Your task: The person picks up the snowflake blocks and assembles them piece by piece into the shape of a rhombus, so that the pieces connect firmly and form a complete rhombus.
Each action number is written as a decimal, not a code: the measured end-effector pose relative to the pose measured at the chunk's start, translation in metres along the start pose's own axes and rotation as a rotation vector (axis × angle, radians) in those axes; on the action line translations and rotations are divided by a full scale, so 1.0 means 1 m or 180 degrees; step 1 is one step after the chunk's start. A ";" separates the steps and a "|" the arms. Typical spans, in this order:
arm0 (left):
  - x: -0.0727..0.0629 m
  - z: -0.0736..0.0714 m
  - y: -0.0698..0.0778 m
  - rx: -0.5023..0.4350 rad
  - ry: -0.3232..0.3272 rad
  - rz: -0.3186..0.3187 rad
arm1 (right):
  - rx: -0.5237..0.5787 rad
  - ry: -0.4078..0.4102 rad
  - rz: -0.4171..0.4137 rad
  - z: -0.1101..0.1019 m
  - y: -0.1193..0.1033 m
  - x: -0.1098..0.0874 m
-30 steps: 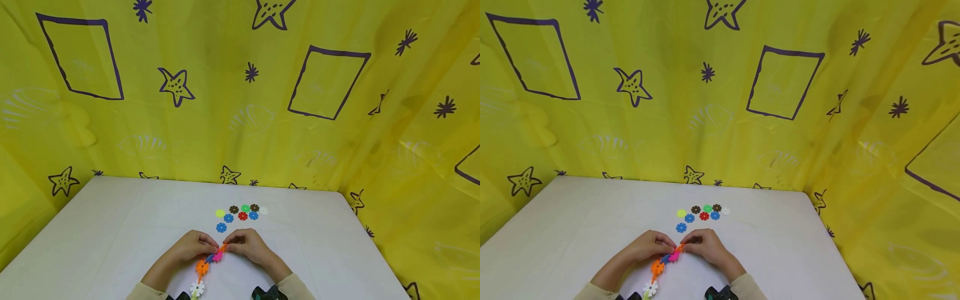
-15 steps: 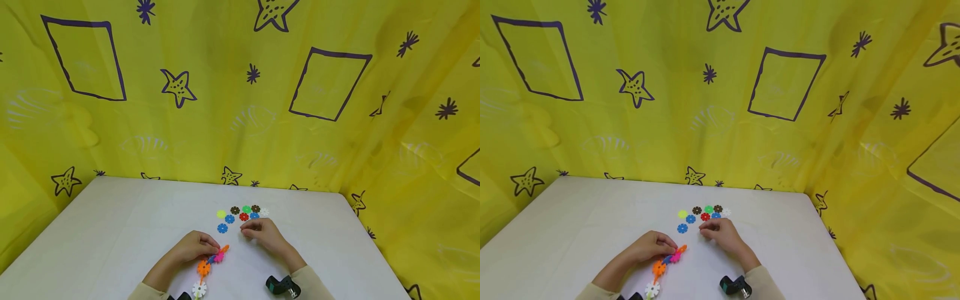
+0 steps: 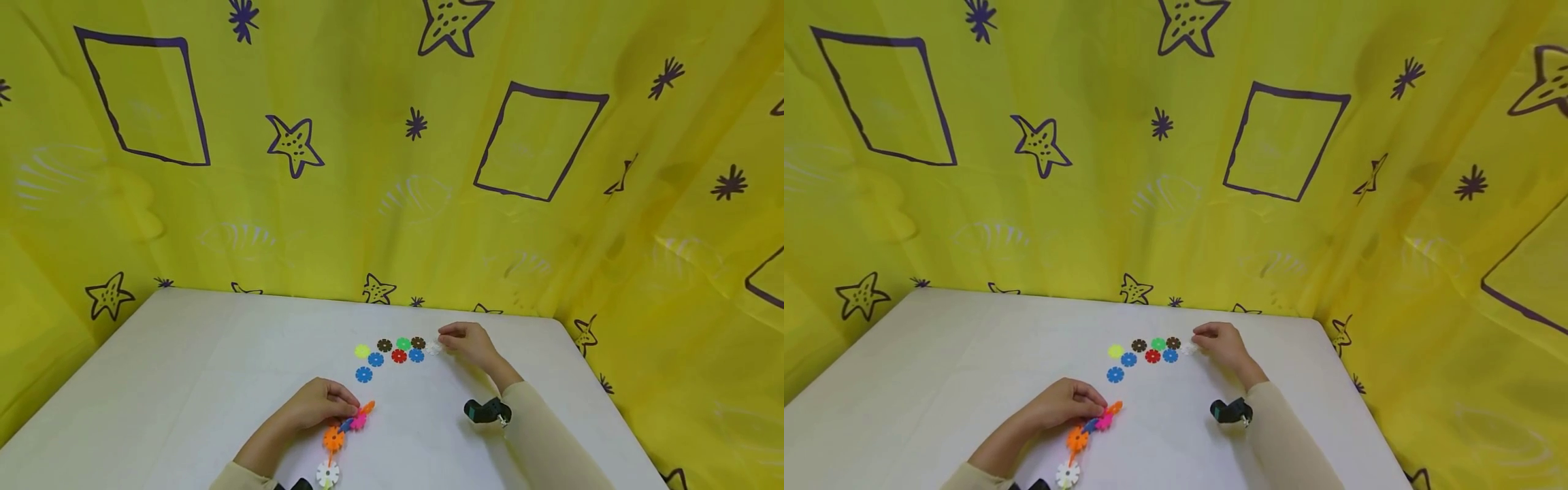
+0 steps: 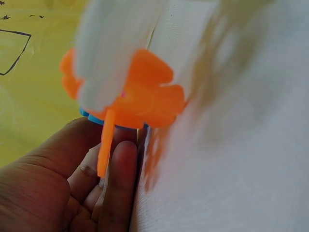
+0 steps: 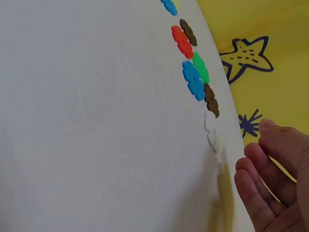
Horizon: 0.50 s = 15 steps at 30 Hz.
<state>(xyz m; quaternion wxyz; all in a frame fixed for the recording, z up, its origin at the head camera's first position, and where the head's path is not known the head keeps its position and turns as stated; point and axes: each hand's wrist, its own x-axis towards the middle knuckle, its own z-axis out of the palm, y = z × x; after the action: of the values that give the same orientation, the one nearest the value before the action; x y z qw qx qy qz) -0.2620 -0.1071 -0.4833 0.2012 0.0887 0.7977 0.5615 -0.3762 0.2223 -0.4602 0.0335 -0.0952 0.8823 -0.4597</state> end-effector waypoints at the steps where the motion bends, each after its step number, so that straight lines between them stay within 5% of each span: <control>1: 0.000 0.000 0.000 -0.0002 0.0002 -0.0002 | -0.0059 -0.0002 0.0042 -0.001 0.002 0.002; 15: 0.002 -0.001 -0.002 -0.0101 -0.0020 -0.0012 | -0.0550 -0.0125 0.0290 0.006 0.006 0.014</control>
<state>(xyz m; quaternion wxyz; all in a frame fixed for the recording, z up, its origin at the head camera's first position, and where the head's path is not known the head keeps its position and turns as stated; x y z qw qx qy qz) -0.2639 -0.1075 -0.4852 0.2061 0.0859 0.7882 0.5735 -0.3898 0.2180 -0.4686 0.0634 -0.0665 0.9213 -0.3779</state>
